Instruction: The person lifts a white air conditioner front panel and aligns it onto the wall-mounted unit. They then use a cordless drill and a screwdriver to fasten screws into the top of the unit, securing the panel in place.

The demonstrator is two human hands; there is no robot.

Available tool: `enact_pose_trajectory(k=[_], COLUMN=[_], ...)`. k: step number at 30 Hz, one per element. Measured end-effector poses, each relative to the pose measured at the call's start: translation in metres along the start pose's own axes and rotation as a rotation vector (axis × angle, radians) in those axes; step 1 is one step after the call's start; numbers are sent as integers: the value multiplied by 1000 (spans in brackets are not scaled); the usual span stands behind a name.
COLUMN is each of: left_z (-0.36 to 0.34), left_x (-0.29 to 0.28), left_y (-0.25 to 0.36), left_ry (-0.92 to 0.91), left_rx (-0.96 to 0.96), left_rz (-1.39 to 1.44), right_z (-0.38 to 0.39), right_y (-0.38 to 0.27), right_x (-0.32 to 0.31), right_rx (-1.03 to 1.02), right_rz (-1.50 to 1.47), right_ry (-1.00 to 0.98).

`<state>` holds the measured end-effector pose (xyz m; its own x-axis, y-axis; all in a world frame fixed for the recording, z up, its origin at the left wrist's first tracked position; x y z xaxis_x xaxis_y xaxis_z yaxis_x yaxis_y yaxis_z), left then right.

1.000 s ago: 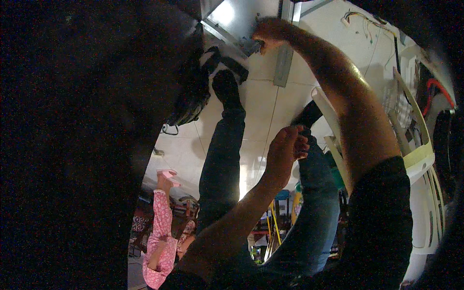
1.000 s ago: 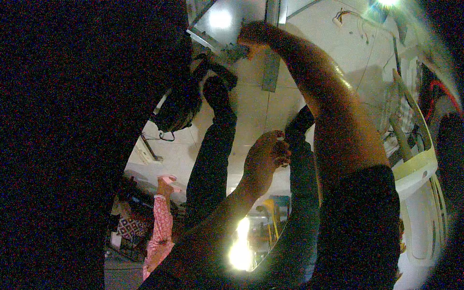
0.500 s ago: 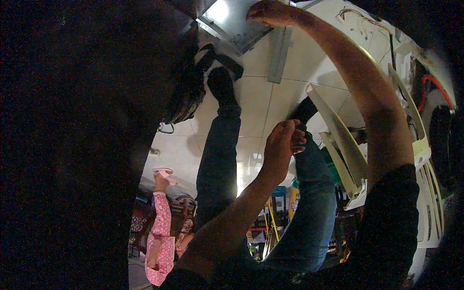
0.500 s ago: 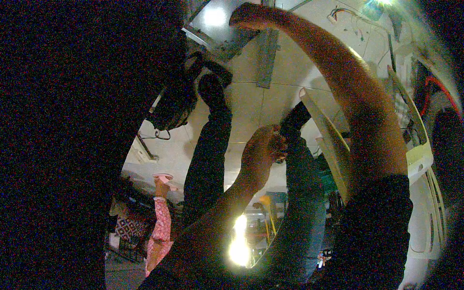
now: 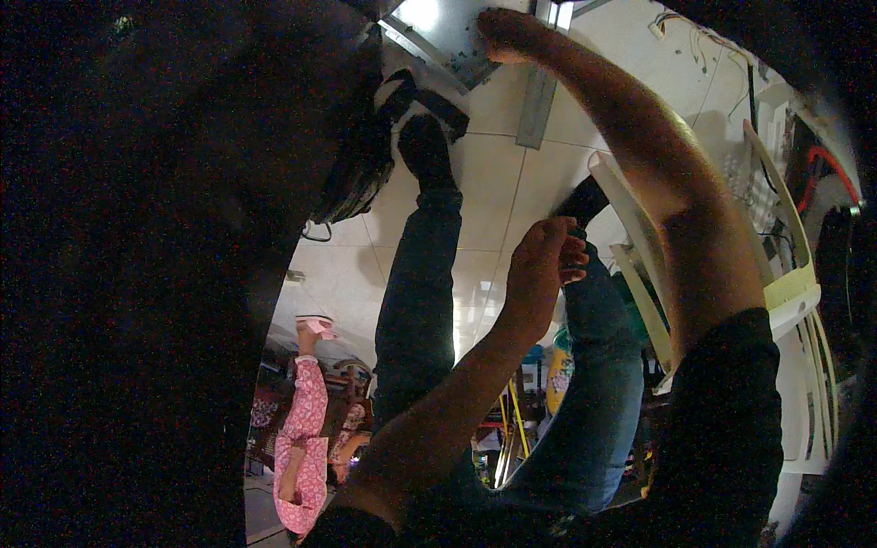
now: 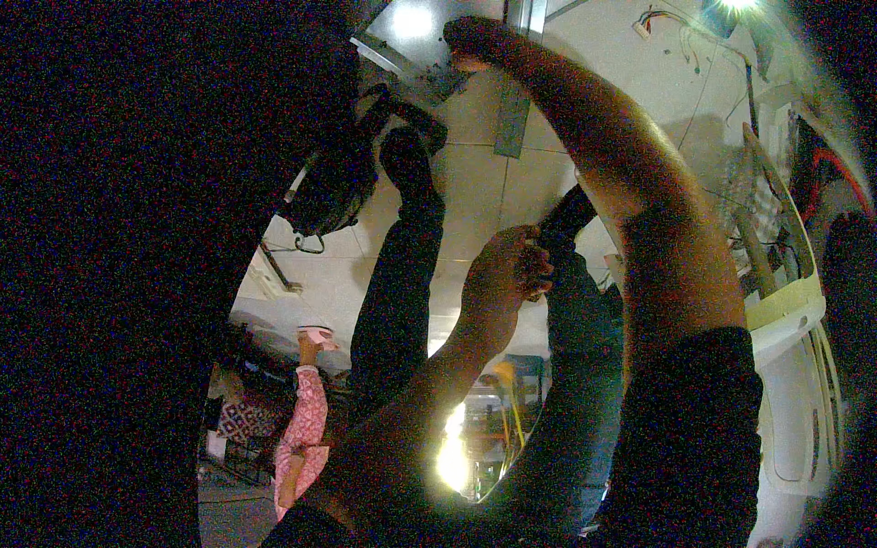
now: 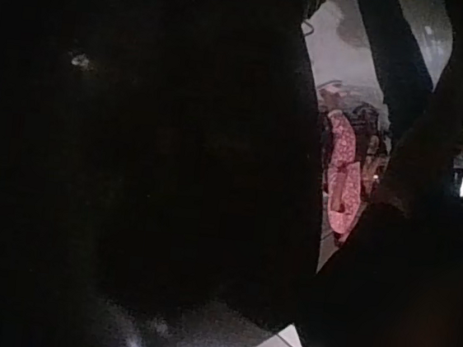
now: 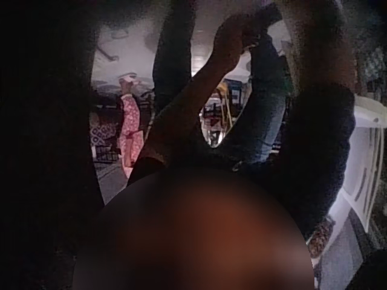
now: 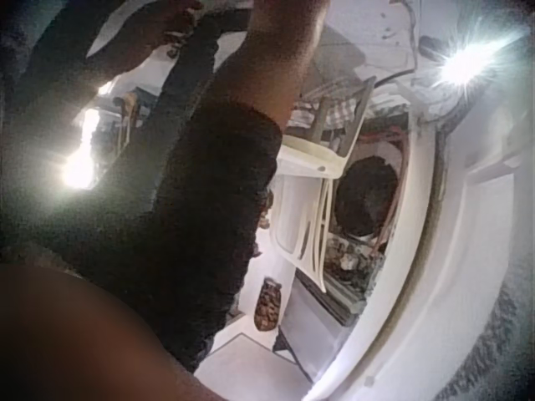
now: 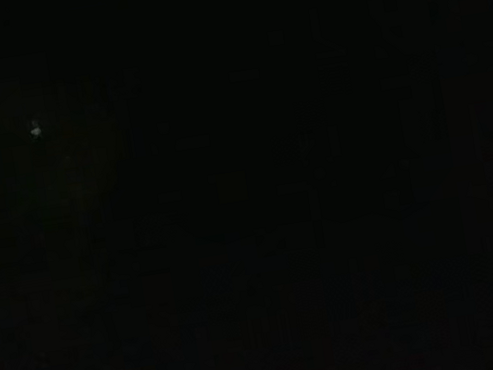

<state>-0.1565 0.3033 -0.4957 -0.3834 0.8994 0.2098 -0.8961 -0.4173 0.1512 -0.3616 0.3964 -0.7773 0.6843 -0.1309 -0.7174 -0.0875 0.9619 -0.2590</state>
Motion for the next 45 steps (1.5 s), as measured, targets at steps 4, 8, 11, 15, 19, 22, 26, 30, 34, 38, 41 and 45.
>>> enact_pose_trajectory(k=[4, 8, 11, 15, 19, 22, 26, 30, 34, 38, 41, 45], left_z=[1, 1, -1, 0, -1, -6, -14, -12, -8, 0, 25, 69], left_x=[3, 0, -3, -6, -9, -17, -41, -63, -70, -65, -47, -12], left_y=[-1, -5, -6, -6, -4, 3, 21, 41, 53, 49, 43, 49], left_ry=[-14, -27, -38, -33, -58, -47, 267, 250, -166, -445, -620, -622], left_rx=[3, 13, 42, 29, 6, 142, 267, 421, 228, 165, 112, -107], left_rz=[-13, -33, -47, 21, 9, -90, 50, 203, 581, 644, 503, 373], right_z=[-5, -16, -30, -27, -15, -12, 40, 148, 272, 336, 373, 429], right_y=[16, -1, -25, -31, -39, -50, -53, -100, -157, -180, -189, -190], right_x=[-3, 19, 48, 70, 61, 36, -3, -34, -71, -87, -91, -115], right_rx=[-232, -388, -318, -255, -280, -98, 132, 326, 307, 184, 231, 296], right_rz=[-561, -660, -44, -126, -86, -140, -1070, -1802, -1450, -1111, -1005, -869], right_ry=[-90, -57, 119, 128, 152, 96, -14, 16, 265, 532, 635, 810])
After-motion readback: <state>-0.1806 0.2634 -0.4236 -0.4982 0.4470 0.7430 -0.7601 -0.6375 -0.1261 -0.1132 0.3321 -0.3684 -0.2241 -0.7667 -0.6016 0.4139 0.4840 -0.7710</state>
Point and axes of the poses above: each hand's wrist, its own z-axis away from the middle knuckle, its own x-axis out of the palm, y = z × x, the point moved 1 cm from there along -z, towards the middle knuckle, and after that the axes turned 14 degrees about x, right-handed, at the moved point
